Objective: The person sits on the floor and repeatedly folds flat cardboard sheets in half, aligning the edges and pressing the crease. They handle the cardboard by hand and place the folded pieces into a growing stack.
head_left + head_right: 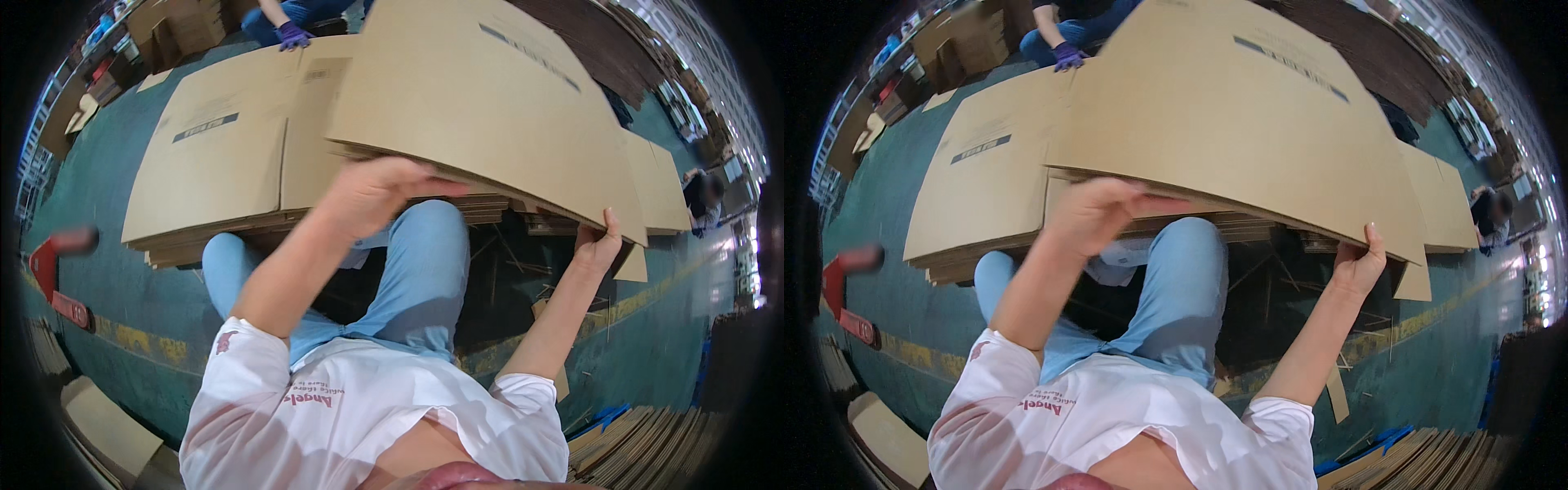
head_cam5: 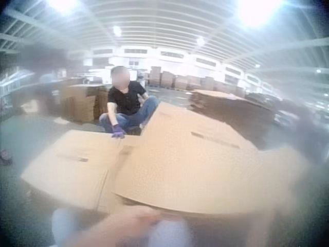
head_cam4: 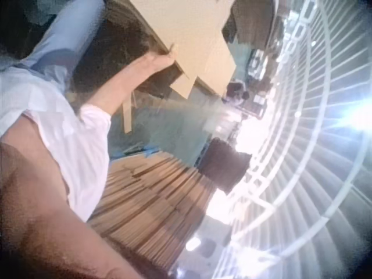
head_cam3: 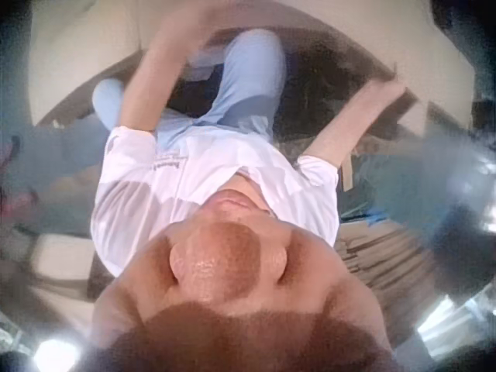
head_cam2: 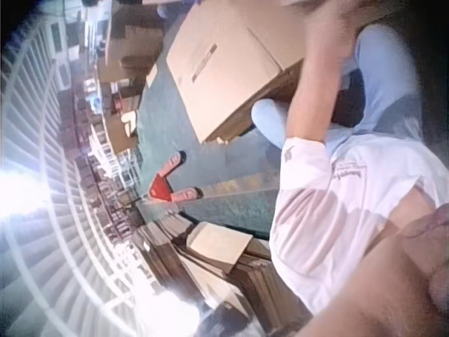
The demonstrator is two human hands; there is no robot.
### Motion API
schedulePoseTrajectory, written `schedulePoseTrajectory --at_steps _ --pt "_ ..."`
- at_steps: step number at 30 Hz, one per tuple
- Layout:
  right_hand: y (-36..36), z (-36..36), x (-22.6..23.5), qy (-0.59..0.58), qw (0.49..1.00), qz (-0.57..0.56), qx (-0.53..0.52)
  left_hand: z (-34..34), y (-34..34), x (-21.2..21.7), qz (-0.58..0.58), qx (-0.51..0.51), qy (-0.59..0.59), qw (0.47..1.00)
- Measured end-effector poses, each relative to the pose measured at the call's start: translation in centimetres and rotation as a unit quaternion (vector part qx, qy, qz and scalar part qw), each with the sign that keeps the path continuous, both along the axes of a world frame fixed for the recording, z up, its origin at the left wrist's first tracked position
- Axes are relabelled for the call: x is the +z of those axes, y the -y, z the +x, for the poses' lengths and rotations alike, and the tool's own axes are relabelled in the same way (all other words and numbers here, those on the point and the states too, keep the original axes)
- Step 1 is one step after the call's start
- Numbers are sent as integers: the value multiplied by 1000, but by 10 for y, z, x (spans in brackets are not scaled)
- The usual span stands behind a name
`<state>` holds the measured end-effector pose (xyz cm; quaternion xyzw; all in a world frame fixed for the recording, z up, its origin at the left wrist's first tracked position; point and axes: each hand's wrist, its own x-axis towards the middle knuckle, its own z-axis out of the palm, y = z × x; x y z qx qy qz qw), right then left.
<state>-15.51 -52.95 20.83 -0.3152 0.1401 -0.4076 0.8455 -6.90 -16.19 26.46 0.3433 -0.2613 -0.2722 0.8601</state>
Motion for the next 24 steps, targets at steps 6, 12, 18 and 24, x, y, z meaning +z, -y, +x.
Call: schedulePoseTrajectory --at_steps 6,12,18,24 --pt "-189 18 60 -83 988 -53 121 4 -197 2 -47 175 -14 983" --pt "-392 50 27 -8 910 -321 262 23 -465 -60 -55 372 32 926" --pt "-526 90 -39 -120 657 -104 737 42 -720 -177 -13 545 -109 831" --pt "-416 79 -64 -58 637 -429 638 59 -525 -203 231 752 -286 547"
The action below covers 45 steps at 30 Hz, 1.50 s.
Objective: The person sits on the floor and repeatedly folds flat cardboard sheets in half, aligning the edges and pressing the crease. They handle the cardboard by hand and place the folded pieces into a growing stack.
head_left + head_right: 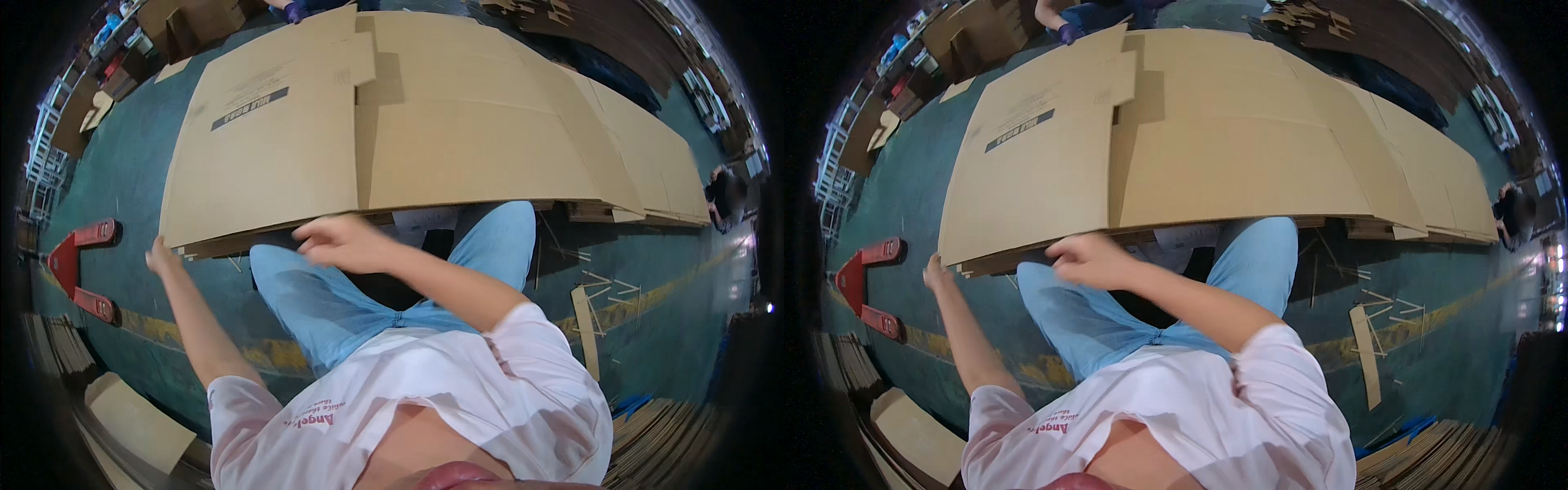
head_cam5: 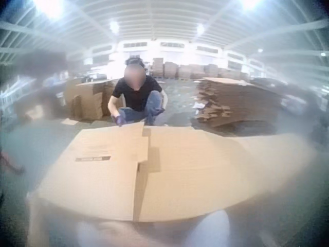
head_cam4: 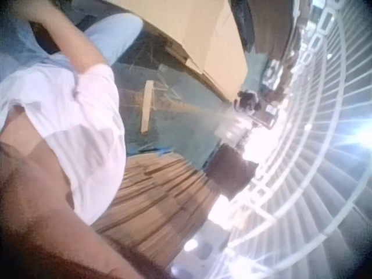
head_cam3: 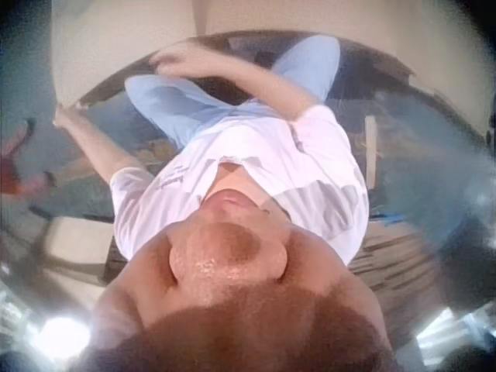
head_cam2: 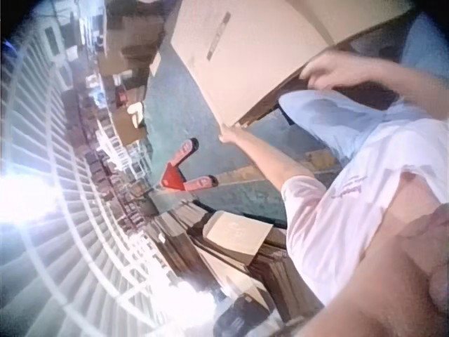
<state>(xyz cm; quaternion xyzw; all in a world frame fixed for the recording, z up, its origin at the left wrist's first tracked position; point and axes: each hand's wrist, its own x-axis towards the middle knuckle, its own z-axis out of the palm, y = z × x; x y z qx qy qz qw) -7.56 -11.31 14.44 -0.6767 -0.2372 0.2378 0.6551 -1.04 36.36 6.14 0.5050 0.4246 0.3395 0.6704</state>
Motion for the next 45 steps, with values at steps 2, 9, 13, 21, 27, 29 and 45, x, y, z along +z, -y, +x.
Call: schedulePoseTrajectory --at_steps 2,9,13,21,27,29,45 --pt "77 4 3 115 984 -43 -128 -20 108 54 257 -128 29 957" --pt "408 -9 -56 72 539 14 -839 -29 352 103 706 -562 76 424" --pt "530 -1 -156 -300 553 263 -732 13 332 56 672 -622 12 401" --pt "600 73 -199 -229 620 345 -666 17 326 48 679 -611 51 403" --pt "573 61 -81 -7 657 33 -753 28 327 40 670 -616 86 406" --pt "522 48 -50 121 676 20 -727 33 328 36 668 -616 91 408" --pt "188 103 116 584 686 -300 -314 20 325 29 633 -610 28 476"
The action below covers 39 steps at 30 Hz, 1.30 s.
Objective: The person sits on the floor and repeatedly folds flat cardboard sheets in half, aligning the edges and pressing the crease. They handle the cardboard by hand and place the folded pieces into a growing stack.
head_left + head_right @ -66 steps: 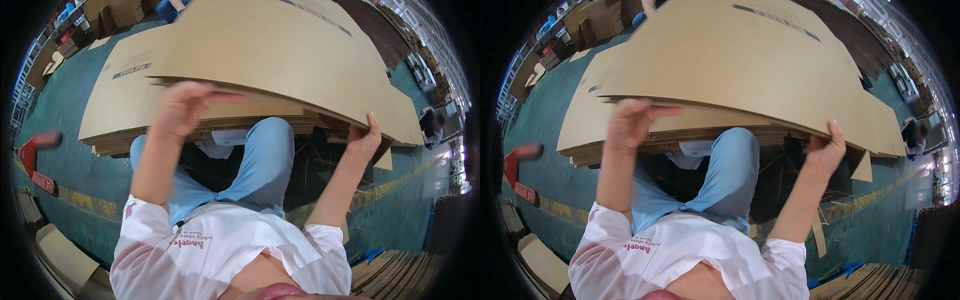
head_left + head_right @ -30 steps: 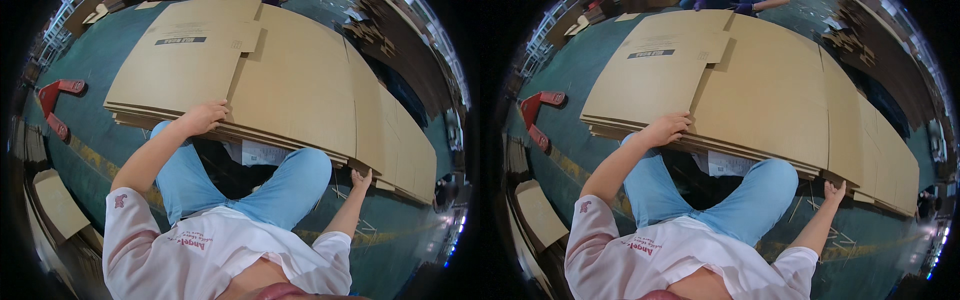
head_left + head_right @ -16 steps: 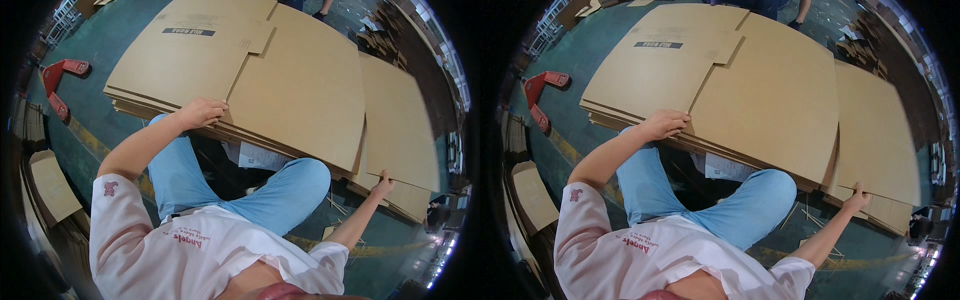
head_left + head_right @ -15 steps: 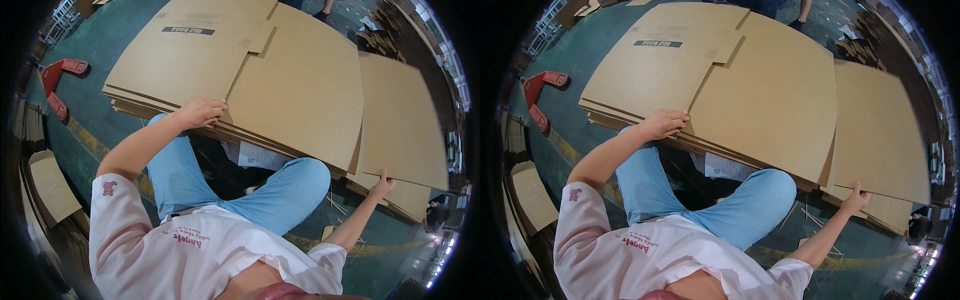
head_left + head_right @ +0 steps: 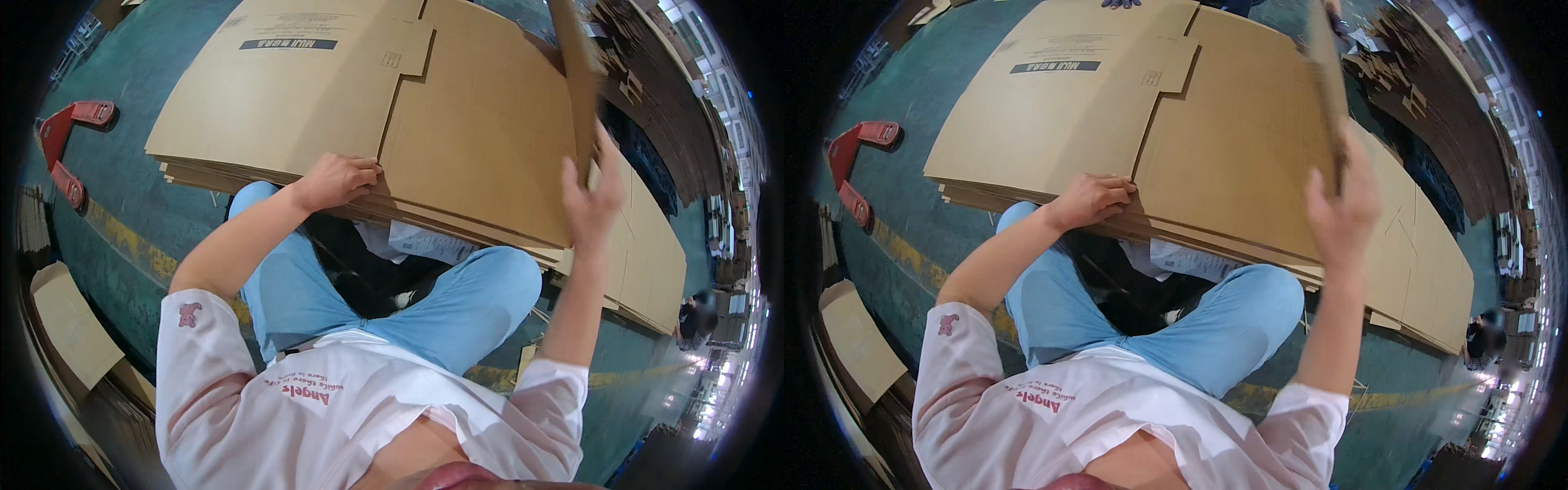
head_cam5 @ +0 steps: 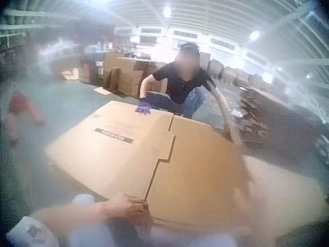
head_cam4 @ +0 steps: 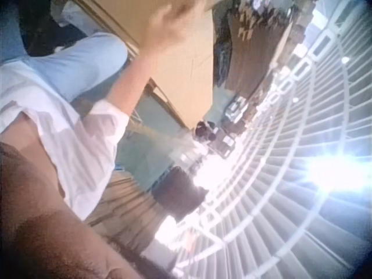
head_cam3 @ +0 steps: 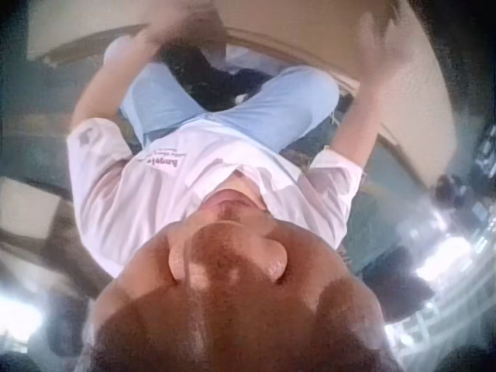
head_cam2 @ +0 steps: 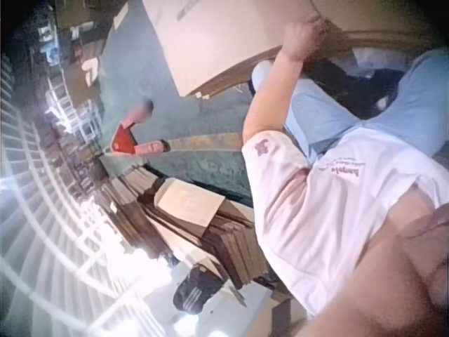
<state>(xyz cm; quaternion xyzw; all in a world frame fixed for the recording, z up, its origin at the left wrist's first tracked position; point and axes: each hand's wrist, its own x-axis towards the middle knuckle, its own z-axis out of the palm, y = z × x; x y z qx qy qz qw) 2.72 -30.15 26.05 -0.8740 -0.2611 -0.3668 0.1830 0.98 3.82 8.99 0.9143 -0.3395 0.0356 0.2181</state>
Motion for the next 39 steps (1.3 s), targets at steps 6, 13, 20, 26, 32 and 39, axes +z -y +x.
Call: schedulePoseTrajectory --at_steps 6,13,20,26,32,39 --pt "-102 11 -152 -8 948 -318 -7 6 11 -9 -41 -10 32 999" --pt "-105 -2 -172 -121 946 -292 74 2 2 -22 -86 1 45 995" --pt "-88 -27 -171 -19 953 -296 63 1 -1 -26 -121 -1 89 989" --pt "-86 -25 -153 -114 948 -282 95 2 5 -2 -129 70 -57 987" --pt "-21 43 -146 -387 909 -7 158 23 -2 11 -7 -54 57 997" --pt "371 227 -254 -244 884 87 -389 52 3 -6 -80 -130 -22 988"
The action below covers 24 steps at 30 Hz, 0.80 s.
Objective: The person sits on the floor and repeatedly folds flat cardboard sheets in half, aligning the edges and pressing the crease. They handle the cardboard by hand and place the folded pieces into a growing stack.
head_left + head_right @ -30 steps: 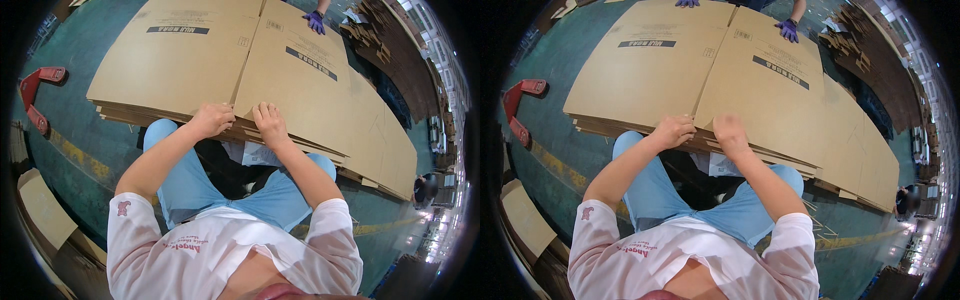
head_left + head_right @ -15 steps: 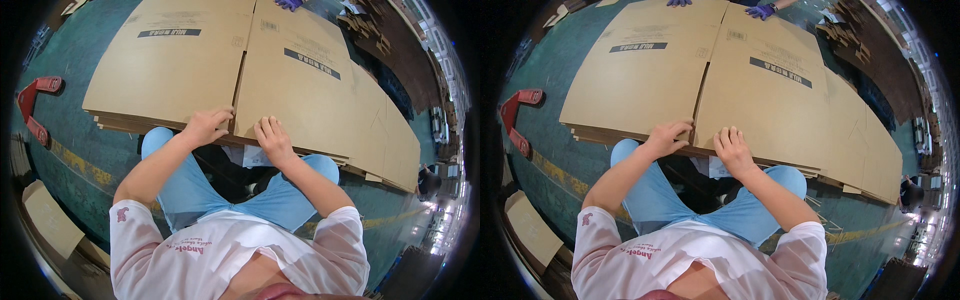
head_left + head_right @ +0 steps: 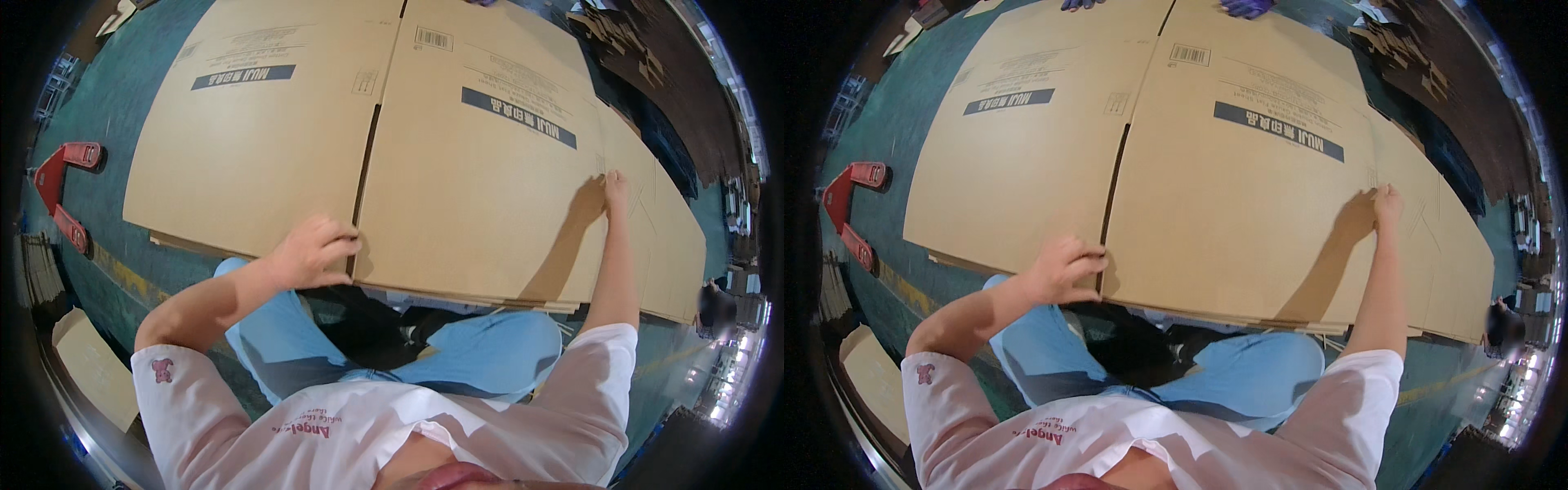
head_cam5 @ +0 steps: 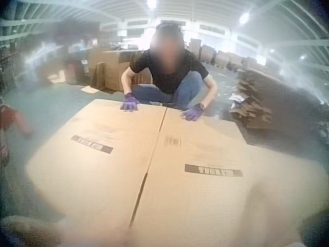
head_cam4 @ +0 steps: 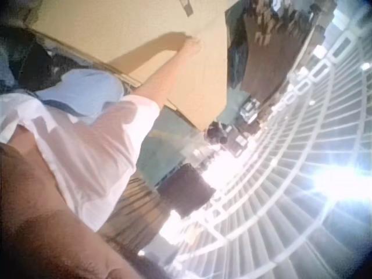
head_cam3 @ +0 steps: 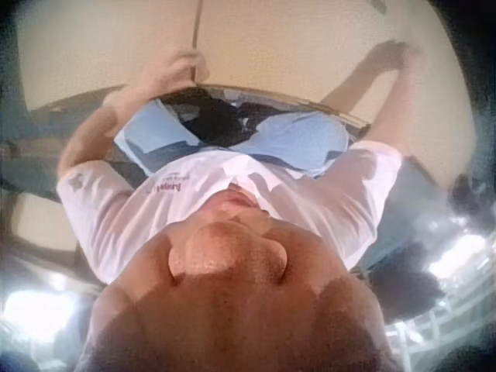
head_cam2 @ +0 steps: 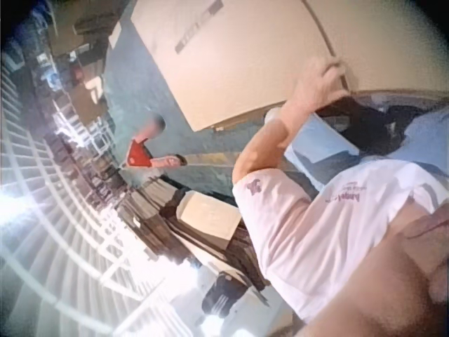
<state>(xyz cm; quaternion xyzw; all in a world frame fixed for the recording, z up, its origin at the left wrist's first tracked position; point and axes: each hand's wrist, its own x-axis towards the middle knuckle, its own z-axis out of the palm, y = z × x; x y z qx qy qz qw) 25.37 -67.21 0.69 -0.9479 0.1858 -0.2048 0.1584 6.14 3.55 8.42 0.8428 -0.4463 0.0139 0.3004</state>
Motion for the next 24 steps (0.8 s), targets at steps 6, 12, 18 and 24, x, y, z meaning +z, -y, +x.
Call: schedulePoseTrajectory --at_steps 6,12,18,24 --pt "-61 81 26 -129 931 316 -126 -4 -10 -20 3 12 -28 1000" --pt "-84 104 50 -111 887 412 -179 1 -10 -33 -26 11 -39 999" --pt "-51 101 32 -179 969 49 -163 3 -6 -35 -34 7 -16 999" --pt "-87 95 45 -278 936 -143 -160 -4 -2 -30 -27 1 -3 1000"
